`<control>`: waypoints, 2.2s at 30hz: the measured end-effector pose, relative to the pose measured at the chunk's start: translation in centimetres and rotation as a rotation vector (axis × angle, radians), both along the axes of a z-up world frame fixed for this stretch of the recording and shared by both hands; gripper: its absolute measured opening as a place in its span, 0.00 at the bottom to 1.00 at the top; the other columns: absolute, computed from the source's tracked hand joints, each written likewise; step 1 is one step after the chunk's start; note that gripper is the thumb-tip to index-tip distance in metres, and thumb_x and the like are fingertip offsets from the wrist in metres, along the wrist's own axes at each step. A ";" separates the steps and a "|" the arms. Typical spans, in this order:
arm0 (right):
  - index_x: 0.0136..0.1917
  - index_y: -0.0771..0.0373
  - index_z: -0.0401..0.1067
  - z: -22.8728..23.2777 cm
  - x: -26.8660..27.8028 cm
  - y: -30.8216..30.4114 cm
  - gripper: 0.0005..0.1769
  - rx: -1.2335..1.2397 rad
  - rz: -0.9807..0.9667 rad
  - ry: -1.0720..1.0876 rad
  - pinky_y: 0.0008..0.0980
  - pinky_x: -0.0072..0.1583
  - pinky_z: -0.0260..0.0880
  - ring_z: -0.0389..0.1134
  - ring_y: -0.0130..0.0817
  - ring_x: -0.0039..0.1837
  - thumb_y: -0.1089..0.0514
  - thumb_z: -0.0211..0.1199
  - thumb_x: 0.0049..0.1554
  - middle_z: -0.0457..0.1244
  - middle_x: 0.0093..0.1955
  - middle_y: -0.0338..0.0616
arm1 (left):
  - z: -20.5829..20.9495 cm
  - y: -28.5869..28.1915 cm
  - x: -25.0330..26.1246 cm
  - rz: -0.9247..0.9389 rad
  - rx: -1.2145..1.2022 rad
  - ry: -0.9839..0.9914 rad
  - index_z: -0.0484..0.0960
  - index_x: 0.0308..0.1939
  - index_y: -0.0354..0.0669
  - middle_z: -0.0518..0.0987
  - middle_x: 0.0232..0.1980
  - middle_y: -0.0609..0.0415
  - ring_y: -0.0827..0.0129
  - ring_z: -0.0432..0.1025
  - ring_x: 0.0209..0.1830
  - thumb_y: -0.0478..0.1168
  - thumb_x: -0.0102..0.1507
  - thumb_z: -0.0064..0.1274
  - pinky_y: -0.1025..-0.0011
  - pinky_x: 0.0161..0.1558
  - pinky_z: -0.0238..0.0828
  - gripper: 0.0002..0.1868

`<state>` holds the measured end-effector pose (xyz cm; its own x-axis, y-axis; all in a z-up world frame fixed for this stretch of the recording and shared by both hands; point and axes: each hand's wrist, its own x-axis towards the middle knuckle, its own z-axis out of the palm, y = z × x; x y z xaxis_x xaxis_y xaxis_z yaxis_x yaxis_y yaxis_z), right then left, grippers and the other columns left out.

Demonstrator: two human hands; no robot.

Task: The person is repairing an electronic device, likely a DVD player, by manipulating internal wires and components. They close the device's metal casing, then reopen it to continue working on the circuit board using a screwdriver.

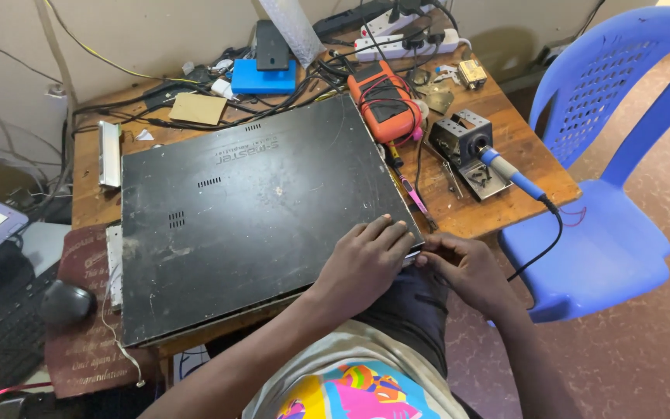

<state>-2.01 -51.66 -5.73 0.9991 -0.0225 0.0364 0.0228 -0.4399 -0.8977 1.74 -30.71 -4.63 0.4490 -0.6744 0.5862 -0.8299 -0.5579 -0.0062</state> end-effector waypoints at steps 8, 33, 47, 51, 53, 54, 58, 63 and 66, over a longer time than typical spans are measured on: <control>0.63 0.65 0.82 0.3 0.1 0.6 0.16 -0.140 -0.001 -0.186 0.45 0.47 0.79 0.80 0.50 0.48 0.61 0.69 0.62 0.76 0.40 0.59 | 0.8 -0.4 -0.6 0.050 0.092 0.064 0.86 0.59 0.35 0.83 0.55 0.48 0.50 0.76 0.60 0.43 0.71 0.57 0.60 0.62 0.74 0.17; 0.56 0.67 0.83 -0.4 0.7 -0.1 0.10 -0.159 0.125 -0.566 0.48 0.44 0.78 0.77 0.59 0.49 0.63 0.67 0.64 0.74 0.45 0.55 | -1.7 -0.5 -0.3 0.107 0.001 0.192 0.72 0.77 0.38 0.76 0.72 0.39 0.42 0.67 0.75 0.53 0.72 0.52 0.50 0.67 0.62 0.33; 0.61 0.65 0.81 -3.0 0.6 -1.0 0.15 -0.110 0.117 -0.485 0.56 0.53 0.79 0.76 0.62 0.55 0.62 0.72 0.60 0.74 0.51 0.57 | 1.3 0.3 2.7 -0.034 0.149 0.349 0.79 0.73 0.49 0.80 0.69 0.48 0.45 0.69 0.72 0.59 0.68 0.58 0.52 0.60 0.71 0.33; 0.61 0.64 0.80 -4.2 0.7 -1.4 0.15 -0.123 0.137 -0.486 0.59 0.54 0.78 0.75 0.64 0.57 0.61 0.70 0.60 0.74 0.53 0.56 | 1.6 -0.1 3.4 -0.081 0.245 0.326 0.83 0.68 0.48 0.83 0.64 0.47 0.45 0.73 0.69 0.58 0.69 0.54 0.52 0.56 0.72 0.29; 0.59 0.64 0.80 -4.0 0.7 -1.1 0.12 -0.143 0.096 -0.479 0.58 0.53 0.78 0.75 0.64 0.55 0.63 0.68 0.62 0.74 0.51 0.57 | 1.1 -0.5 3.2 -0.129 0.234 0.215 0.86 0.64 0.43 0.85 0.62 0.42 0.38 0.76 0.65 0.52 0.72 0.51 0.48 0.52 0.75 0.23; 0.59 0.64 0.80 -3.7 0.6 -0.7 0.12 -0.140 0.097 -0.480 0.58 0.53 0.78 0.75 0.64 0.55 0.63 0.68 0.62 0.74 0.51 0.57 | 1.1 -0.5 3.2 -0.128 0.236 0.215 0.86 0.64 0.43 0.85 0.62 0.42 0.38 0.76 0.65 0.52 0.72 0.51 0.48 0.52 0.75 0.23; 0.58 0.65 0.81 -3.6 0.4 0.2 0.14 -0.241 0.018 -0.686 0.49 0.44 0.78 0.76 0.60 0.47 0.63 0.73 0.58 0.74 0.44 0.54 | 0.7 -0.6 3.0 -0.189 0.187 0.040 0.88 0.56 0.35 0.86 0.57 0.34 0.29 0.80 0.57 0.44 0.73 0.47 0.46 0.49 0.80 0.19; 0.62 0.64 0.82 -5.8 0.6 -0.2 0.20 -0.324 -0.072 -0.785 0.45 0.42 0.78 0.77 0.52 0.45 0.64 0.75 0.55 0.75 0.43 0.51 | -0.7 -1.6 3.3 -0.182 0.191 -0.094 0.87 0.56 0.35 0.87 0.56 0.33 0.29 0.82 0.54 0.40 0.72 0.47 0.47 0.46 0.82 0.17; 0.62 0.63 0.81 -6.3 0.5 -0.6 0.21 -0.328 -0.123 -0.792 0.46 0.41 0.76 0.77 0.53 0.45 0.64 0.76 0.54 0.74 0.42 0.51 | -1.0 -2.1 2.8 -0.174 0.151 -0.127 0.88 0.54 0.34 0.87 0.55 0.33 0.29 0.83 0.53 0.39 0.71 0.48 0.48 0.45 0.82 0.17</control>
<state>-1.52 -52.23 -12.00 0.6676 0.0046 0.7445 0.5231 -0.7145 -0.4646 4.58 -32.77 -5.59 0.2476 -0.8191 0.5175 -0.9005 -0.3917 -0.1891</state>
